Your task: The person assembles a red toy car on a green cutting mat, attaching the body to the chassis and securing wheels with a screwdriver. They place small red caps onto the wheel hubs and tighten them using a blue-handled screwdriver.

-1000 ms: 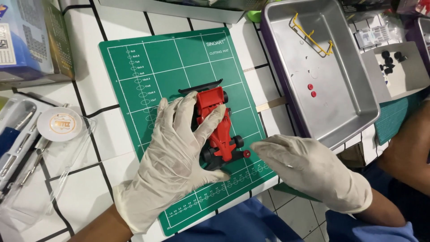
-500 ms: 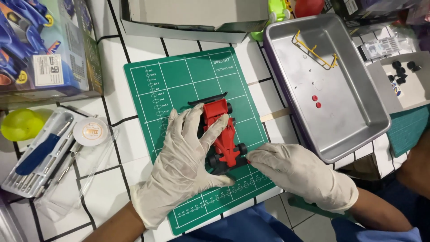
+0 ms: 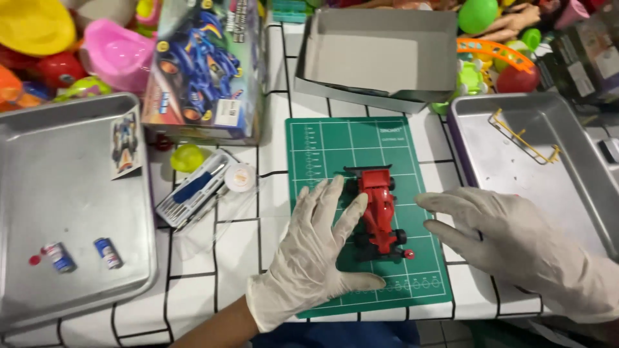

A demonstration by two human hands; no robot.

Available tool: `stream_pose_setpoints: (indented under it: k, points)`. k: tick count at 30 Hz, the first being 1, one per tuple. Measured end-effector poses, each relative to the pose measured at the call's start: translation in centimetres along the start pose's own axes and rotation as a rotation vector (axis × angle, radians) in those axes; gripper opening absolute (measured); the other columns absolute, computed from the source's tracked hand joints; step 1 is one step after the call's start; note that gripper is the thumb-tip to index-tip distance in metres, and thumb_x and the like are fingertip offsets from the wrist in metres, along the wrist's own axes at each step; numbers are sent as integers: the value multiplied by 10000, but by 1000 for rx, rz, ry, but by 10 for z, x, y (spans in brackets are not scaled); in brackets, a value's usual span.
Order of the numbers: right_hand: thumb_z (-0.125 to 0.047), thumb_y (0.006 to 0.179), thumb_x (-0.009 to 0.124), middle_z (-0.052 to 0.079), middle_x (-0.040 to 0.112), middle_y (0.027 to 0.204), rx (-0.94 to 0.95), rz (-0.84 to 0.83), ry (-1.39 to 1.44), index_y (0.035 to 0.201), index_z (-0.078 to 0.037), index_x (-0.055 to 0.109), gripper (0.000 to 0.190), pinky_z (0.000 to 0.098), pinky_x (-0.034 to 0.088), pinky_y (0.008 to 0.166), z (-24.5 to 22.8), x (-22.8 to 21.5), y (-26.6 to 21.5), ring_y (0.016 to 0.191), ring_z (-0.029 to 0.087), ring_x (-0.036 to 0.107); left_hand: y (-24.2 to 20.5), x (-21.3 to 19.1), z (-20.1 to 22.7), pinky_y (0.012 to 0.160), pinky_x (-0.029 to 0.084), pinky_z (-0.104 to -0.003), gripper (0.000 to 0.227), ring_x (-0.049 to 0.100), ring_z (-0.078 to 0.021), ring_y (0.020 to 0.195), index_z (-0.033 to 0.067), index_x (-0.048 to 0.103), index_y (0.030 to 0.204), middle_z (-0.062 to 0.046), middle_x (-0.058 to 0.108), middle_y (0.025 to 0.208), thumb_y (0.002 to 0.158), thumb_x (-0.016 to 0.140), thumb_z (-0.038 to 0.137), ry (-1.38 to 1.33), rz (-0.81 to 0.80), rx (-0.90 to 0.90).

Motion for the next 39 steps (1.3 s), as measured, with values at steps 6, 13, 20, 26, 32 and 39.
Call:
stream_pose_setpoints:
  k: [6,13,20,26,32,39]
  points:
    - [-388,964,612,19,763,1131,-202,-326,22,1207,-200,700,319,456,609,724,-56,12,115,908,280,747,-63,-25,22,1024,503,-525,678,577,-379,1196,31,559,1370,-202,605,1350,971,591,578,-261,215,-27]
    - [-52,1046,489,198,726,1027,-596,-487,-52,1167,46,618,201,402,661,788,-172,122,218,911,345,753,-122,-14,79,1198,413,-282,554,646,-145,1313,-64,478,1404,-33,729,1341,930,752,16,-1067,212,-522]
    - [-6,779,529,36,576,609,-840,339,-278,730,-124,529,129,402,492,459,-208,235,264,520,257,615,-127,-7,65,715,478,-290,234,547,-98,692,176,583,836,84,541,776,1038,613,289,-692,202,-328]
    - [-83,981,493,40,601,966,-983,155,289,1059,-64,612,143,348,552,933,-190,286,281,1006,250,682,-194,19,37,956,371,-362,190,493,-120,1065,216,597,1118,68,564,1115,1115,441,324,-748,-251,-272]
    - [-141,955,535,165,684,928,-862,-52,219,1176,-41,535,243,495,551,682,-202,161,262,822,399,686,-159,-25,46,983,453,-282,191,565,-83,878,192,524,799,127,575,844,987,501,216,-466,-352,-357]
    - [61,840,517,109,734,936,-129,-272,1188,960,-29,681,223,255,684,750,-136,7,183,826,203,777,-97,-45,27,900,515,-504,463,693,-363,1018,93,755,1183,-136,740,1226,994,641,500,-346,85,155]
Point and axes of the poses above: each hand's wrist, its own y-axis towards the middle knuckle, its own x-axis out of the palm, z = x × y, the point moved 1 cm from there along y, towards the middle knuckle
